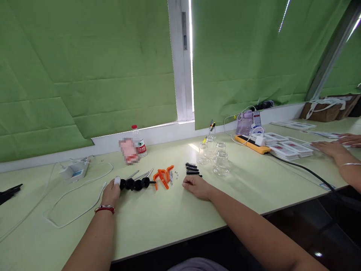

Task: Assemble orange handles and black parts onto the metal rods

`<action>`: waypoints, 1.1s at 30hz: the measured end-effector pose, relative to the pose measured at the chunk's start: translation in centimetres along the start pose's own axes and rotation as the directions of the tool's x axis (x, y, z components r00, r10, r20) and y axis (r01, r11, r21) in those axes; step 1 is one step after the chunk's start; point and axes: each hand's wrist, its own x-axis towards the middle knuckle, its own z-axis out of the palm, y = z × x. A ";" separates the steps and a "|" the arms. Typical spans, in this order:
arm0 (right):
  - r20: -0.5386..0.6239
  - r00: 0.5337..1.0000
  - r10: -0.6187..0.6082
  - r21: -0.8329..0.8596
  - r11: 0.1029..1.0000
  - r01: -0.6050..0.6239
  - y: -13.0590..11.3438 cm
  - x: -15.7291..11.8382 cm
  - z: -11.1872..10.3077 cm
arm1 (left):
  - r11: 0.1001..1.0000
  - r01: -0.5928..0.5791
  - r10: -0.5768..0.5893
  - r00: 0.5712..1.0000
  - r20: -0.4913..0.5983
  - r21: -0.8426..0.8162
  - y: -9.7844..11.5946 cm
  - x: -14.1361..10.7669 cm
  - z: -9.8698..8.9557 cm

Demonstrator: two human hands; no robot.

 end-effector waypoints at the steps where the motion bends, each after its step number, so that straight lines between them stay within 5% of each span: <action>1: -0.001 1.000 -0.003 -0.004 1.000 0.003 0.0 0.0 0.0 | 1.000 -0.003 0.003 1.000 0.008 -0.011 0.0 0.0 0.0; 5: -0.029 0.999 -0.030 -0.033 0.999 0.029 -0.2 -0.2 0.2 | 0.999 0.013 -0.013 1.000 -0.010 -0.033 -0.3 0.2 -0.1; 8: -0.206 0.975 -0.084 -0.078 0.995 0.069 -0.6 -0.2 0.0 | 1.000 0.007 -0.008 0.999 -0.034 -0.007 -0.6 0.5 -0.1; 12: -0.571 0.817 -0.086 -0.149 0.989 0.000 -0.4 0.2 -1.2 | 0.999 0.018 -0.016 0.998 -0.065 0.028 -0.6 0.5 0.1; 14: -0.657 0.752 -0.055 -0.177 0.981 -0.083 0.0 0.4 -2.1 | 0.999 0.024 -0.021 0.997 -0.072 0.037 -0.6 0.4 0.0; 23: -0.420 0.893 0.163 -0.405 0.847 -0.345 1.2 0.7 -2.9 | 0.990 0.048 -0.053 0.998 0.038 0.134 -0.4 0.2 -0.7; 33: -0.208 0.928 0.309 -0.612 0.699 -0.370 1.3 -0.1 -2.6 | 0.951 -0.036 -0.015 0.987 0.162 0.307 0.0 0.0 -0.9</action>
